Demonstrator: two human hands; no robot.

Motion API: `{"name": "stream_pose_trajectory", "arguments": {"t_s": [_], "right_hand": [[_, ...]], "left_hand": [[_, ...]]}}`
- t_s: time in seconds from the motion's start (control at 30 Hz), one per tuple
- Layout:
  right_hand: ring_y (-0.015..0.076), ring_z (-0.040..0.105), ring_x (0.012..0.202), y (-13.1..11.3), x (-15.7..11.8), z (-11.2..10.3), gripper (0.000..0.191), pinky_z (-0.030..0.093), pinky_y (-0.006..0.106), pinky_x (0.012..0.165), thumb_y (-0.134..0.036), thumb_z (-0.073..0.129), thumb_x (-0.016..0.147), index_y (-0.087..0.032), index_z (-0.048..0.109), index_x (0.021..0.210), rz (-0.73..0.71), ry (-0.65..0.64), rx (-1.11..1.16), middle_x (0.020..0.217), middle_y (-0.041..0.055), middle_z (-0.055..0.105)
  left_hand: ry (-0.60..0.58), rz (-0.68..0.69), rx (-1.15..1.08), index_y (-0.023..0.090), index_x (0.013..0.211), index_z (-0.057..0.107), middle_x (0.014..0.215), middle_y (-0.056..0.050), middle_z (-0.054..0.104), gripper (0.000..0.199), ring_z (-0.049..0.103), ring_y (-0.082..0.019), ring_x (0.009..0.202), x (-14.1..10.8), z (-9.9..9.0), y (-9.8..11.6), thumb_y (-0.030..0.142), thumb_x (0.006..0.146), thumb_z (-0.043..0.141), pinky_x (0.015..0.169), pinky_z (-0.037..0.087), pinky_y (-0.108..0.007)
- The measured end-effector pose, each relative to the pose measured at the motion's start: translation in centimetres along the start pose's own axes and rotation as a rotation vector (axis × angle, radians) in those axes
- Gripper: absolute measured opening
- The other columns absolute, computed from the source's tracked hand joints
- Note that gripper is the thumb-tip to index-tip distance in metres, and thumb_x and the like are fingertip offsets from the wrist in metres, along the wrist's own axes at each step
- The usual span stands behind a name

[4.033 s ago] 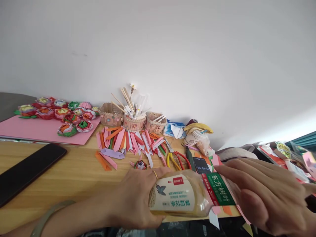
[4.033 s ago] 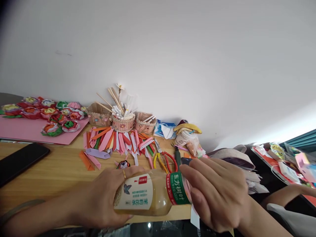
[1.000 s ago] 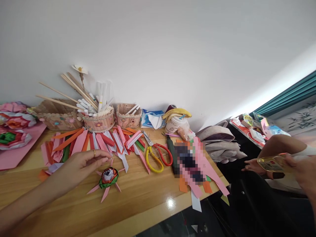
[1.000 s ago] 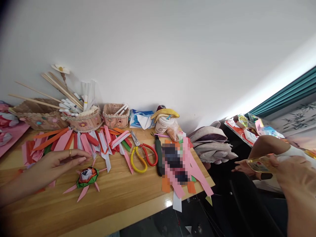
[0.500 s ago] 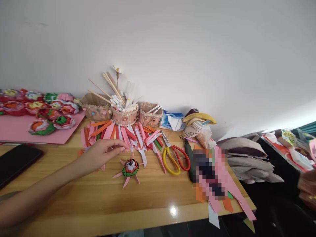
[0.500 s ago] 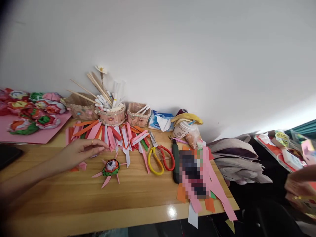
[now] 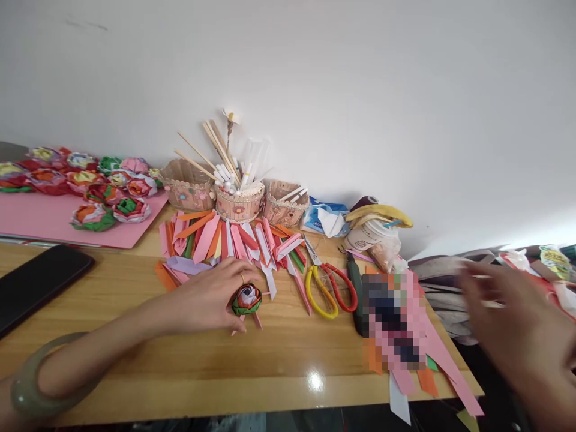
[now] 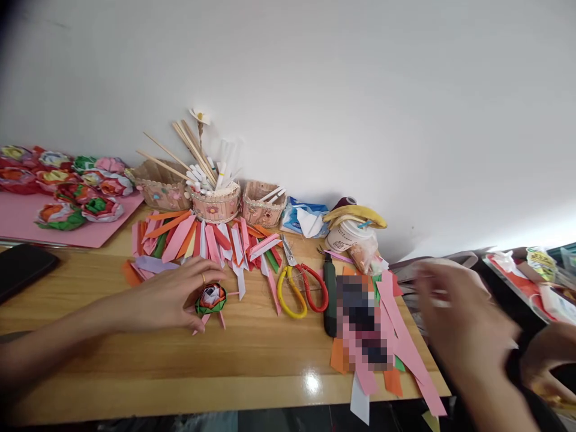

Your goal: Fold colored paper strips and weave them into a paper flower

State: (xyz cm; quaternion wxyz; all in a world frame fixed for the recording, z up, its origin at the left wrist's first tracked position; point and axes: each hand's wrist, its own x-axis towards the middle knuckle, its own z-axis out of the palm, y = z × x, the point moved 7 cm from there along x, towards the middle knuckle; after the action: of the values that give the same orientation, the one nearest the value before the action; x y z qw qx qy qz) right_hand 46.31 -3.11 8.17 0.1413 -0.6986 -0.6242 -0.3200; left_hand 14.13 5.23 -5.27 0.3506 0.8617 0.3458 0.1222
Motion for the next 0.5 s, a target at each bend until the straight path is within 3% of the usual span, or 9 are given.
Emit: {"name": "stream_pose_trajectory", "arguments": {"t_s": [0.07,0.13,0.2,0.3,0.4,0.5], "right_hand": [[0.0124,0.060,0.057,-7.3,-1.0,1.8,0.024,0.040,0.025,0.048,-0.036,0.044,0.087,-0.021,0.063,0.088,-0.184,-0.098,0.343,0.075,0.0064,0.067],[0.0150,0.063,0.070,-15.2,-2.4,3.6,0.023,0.046,0.026,0.058,-0.034,0.047,0.086,-0.021,0.058,0.101,-0.382,-0.387,0.679,0.089,0.0069,0.067],[0.0190,0.063,0.074,-20.3,-3.1,4.7,0.047,0.047,0.029,0.059,-0.045,0.057,0.077,-0.021,0.048,0.117,-0.362,-0.585,0.820,0.095,0.0082,0.065],[0.0208,0.061,0.082,-24.0,-3.3,5.8,0.076,0.049,0.032,0.069,-0.046,0.070,0.063,-0.021,0.037,0.127,-0.230,-0.768,1.035,0.100,0.0078,0.061],[0.0146,0.060,0.079,-24.9,-3.3,6.1,0.056,0.049,0.027,0.069,-0.036,0.066,0.072,-0.022,0.043,0.121,-0.064,-0.851,1.338,0.106,0.0062,0.058],[0.0139,0.060,0.080,-24.5,-3.2,6.1,0.036,0.049,0.026,0.070,-0.029,0.062,0.075,-0.021,0.051,0.108,0.076,-0.774,1.477,0.096,0.0032,0.061]], "left_hand": [[0.025,0.061,0.012,0.030,0.106,0.056,0.112,-0.003,0.052,0.045,0.045,-0.023,0.106,0.1,0.5,0.0,0.033,0.064,0.069,0.087,0.040,-0.034],[0.084,0.109,-0.017,0.030,0.107,0.056,0.108,-0.004,0.052,0.037,0.046,-0.021,0.104,0.0,0.5,-0.2,0.030,0.071,0.063,0.086,0.040,-0.033],[0.150,0.139,-0.065,0.030,0.110,0.054,0.106,-0.005,0.050,0.035,0.046,-0.020,0.104,-0.3,0.2,-0.4,0.028,0.075,0.060,0.087,0.041,-0.032],[0.255,0.118,-0.133,0.028,0.113,0.052,0.109,-0.005,0.048,0.036,0.047,-0.020,0.104,-1.1,-0.9,-0.7,0.026,0.077,0.057,0.089,0.040,-0.033],[0.285,0.151,-0.176,0.028,0.119,0.047,0.111,-0.006,0.049,0.045,0.046,-0.021,0.107,-1.8,-2.1,0.4,0.029,0.076,0.059,0.093,0.039,-0.037],[0.272,0.175,-0.334,0.026,0.128,0.037,0.124,-0.007,0.045,0.064,0.040,-0.023,0.118,-2.4,-3.3,1.3,0.026,0.070,0.063,0.101,0.032,-0.040]]}}
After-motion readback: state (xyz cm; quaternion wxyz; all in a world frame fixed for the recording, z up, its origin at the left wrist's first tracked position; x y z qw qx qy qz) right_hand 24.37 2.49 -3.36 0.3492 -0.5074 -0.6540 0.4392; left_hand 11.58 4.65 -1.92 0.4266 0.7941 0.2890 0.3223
